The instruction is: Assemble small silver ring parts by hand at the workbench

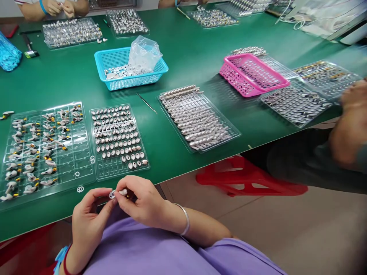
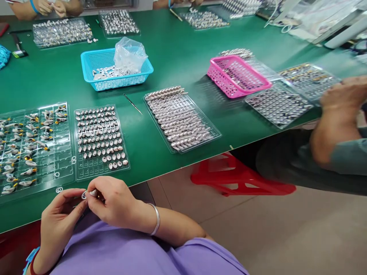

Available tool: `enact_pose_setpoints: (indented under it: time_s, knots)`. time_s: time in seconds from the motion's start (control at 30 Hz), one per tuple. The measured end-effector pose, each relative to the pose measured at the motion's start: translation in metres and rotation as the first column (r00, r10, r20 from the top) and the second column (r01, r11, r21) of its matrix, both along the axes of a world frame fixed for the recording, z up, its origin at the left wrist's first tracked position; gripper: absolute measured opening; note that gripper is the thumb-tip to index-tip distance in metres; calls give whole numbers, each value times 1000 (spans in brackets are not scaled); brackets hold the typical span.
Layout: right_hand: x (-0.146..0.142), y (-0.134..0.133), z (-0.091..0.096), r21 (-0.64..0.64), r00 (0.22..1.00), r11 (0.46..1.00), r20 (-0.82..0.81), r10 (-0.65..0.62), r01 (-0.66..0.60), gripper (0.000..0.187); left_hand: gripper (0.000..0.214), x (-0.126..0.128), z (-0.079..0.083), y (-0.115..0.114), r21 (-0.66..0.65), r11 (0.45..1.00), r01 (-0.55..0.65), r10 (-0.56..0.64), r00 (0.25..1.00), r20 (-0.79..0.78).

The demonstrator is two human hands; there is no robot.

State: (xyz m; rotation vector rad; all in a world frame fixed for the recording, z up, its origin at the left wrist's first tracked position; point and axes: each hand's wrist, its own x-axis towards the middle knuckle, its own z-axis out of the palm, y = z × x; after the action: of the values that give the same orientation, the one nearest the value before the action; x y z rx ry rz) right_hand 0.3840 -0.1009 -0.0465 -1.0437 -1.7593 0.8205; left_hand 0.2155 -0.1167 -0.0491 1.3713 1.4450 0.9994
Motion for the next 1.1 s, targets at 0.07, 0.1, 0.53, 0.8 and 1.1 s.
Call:
enact_pose_setpoints:
  time_s: [0.07,0.1,0.53,0.8,1.1]
  knots:
    - [0,0,0,-17,1000,1000,5,9,-9,11,17,0,1,0,3,1000,5,-5,1000,0]
    - [0,0,0,-24,1000,1000,7,17,-17,11,17,0,1,0,4,1000,9,-9,1000,-1]
    - [-1,0,-8,-61,999,997,-9,50,-50,9,16,-3,-4,-1,50,998,44,-44,999,-18]
    - [-1,0,-7,-90,998,994,-27,52,-54,10,19,-5,-6,-2,36,998,54,-54,998,-22]
    - [-1,0,-11,-79,997,994,15,73,-72,9,17,-5,-5,-2,36,997,61,-59,997,-44]
